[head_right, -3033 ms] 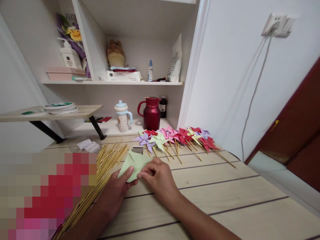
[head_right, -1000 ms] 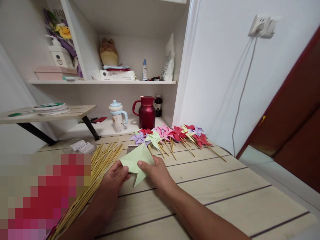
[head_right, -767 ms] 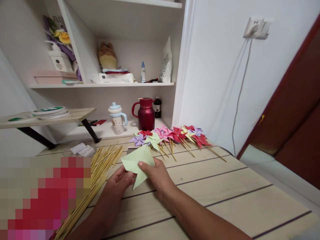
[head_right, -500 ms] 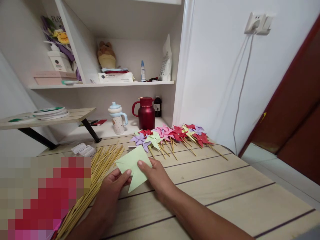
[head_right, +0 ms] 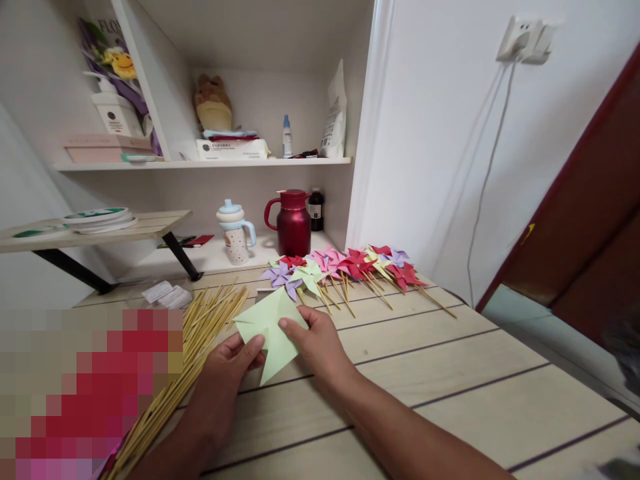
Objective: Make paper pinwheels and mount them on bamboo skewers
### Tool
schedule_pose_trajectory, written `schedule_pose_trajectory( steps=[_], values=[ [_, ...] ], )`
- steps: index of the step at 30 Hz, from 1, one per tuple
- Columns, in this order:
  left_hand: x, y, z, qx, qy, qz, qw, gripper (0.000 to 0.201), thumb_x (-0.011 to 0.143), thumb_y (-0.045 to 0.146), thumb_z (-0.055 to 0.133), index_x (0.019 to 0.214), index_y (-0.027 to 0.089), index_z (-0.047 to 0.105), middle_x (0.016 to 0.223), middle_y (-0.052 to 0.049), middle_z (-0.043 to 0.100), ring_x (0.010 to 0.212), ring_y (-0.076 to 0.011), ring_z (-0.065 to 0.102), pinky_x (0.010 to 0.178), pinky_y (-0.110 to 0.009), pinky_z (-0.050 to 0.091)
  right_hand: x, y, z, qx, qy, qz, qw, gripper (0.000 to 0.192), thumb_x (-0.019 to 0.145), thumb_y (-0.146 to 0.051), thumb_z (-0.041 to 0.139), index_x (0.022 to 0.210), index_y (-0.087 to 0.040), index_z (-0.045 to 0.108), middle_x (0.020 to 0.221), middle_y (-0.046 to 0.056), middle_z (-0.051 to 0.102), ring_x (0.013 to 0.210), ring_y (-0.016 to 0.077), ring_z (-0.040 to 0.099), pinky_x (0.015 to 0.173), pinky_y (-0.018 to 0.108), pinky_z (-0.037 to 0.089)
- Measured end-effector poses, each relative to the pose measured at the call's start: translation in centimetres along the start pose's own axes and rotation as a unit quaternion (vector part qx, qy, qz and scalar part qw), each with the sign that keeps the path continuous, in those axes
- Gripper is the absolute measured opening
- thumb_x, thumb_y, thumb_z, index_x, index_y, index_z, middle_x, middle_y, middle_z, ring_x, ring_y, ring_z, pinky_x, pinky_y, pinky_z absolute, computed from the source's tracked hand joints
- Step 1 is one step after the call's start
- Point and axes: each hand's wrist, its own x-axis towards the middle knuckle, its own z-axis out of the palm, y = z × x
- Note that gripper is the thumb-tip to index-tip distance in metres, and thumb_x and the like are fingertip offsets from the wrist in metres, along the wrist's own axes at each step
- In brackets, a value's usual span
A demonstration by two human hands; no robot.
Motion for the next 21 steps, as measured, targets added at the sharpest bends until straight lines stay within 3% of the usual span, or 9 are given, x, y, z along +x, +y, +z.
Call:
schedule_pose_trajectory(
  steps=[4, 8, 11, 14, 17, 21],
  values=[
    [0.2, -0.6, 0.0, -0.044, -0.031, 0.014, 0.998, 0.04, 0.075, 0.042, 0.073, 0.102, 0.013, 0.068, 0.079, -0.004, 0.067, 0.064, -0.0115, 0.054, 0.067, -0.026, 0.047, 0.1, 0.1, -0.1, 0.015, 0.008, -0.001, 1.0, 0.032, 0.07, -0.044, 0.078, 0.08, -0.014, 0.07, 0.067, 0.003, 0.069, 0.055, 0.0157, 0.057, 0.056, 0.028, 0.044],
    [0.8, -1.1, 0.3, -0.062, 0.029, 0.08, 0.994, 0.073, 0.07, 0.044, 0.076, 0.132, 0.019, 0.047, 0.091, -0.005, 0.067, 0.065, -0.0135, 0.06, 0.066, -0.029, 0.048, 0.5, 0.2, -0.3, 0.066, 0.023, 0.002, 0.998, 0.036, 0.068, -0.044, 0.08, 0.086, -0.014, 0.072, 0.073, 0.005, 0.072, 0.062, 0.0192, 0.062, 0.061, 0.031, 0.046],
    [0.9, -1.3, 0.5, -0.052, 0.058, 0.142, 0.987, 0.084, 0.067, 0.041, 0.077, 0.14, 0.025, 0.037, 0.097, -0.004, 0.065, 0.065, -0.0152, 0.064, 0.064, -0.03, 0.049, 0.7, 0.2, -0.6, 0.091, 0.031, 0.009, 0.995, 0.037, 0.065, -0.044, 0.082, 0.086, -0.014, 0.072, 0.075, 0.006, 0.072, 0.066, 0.0199, 0.063, 0.064, 0.031, 0.046],
    [0.5, -1.3, 0.6, 0.0, 0.024, 0.164, 0.986, 0.059, 0.073, 0.04, 0.073, 0.127, 0.025, 0.055, 0.094, -0.003, 0.065, 0.067, -0.0153, 0.062, 0.066, -0.029, 0.047, 0.8, 0.2, -0.7, 0.093, 0.018, 0.004, 0.995, 0.036, 0.067, -0.042, 0.08, 0.088, -0.014, 0.072, 0.075, 0.005, 0.072, 0.064, 0.018, 0.062, 0.064, 0.03, 0.046],
    [-0.1, -1.0, 0.2, 0.112, -0.021, 0.179, 0.977, 0.025, 0.08, 0.039, 0.067, 0.096, 0.022, 0.073, 0.086, -0.004, 0.064, 0.071, -0.0168, 0.059, 0.067, -0.027, 0.044, 0.5, 0.1, -0.7, 0.065, -0.004, 0.0, 0.998, 0.032, 0.07, -0.041, 0.078, 0.085, -0.014, 0.071, 0.072, 0.003, 0.07, 0.06, 0.0159, 0.059, 0.06, 0.029, 0.044],
    [-0.3, -0.6, -0.5, 0.202, -0.031, 0.183, 0.962, 0.023, 0.084, 0.039, 0.062, 0.074, 0.022, 0.074, 0.073, -0.002, 0.062, 0.069, -0.0175, 0.056, 0.065, -0.025, 0.041, 0.2, -0.2, -0.4, 0.029, -0.02, -0.003, 0.999, 0.028, 0.071, -0.041, 0.076, 0.08, -0.015, 0.07, 0.07, 0.002, 0.068, 0.059, 0.0149, 0.056, 0.059, 0.028, 0.043]
  ],
)
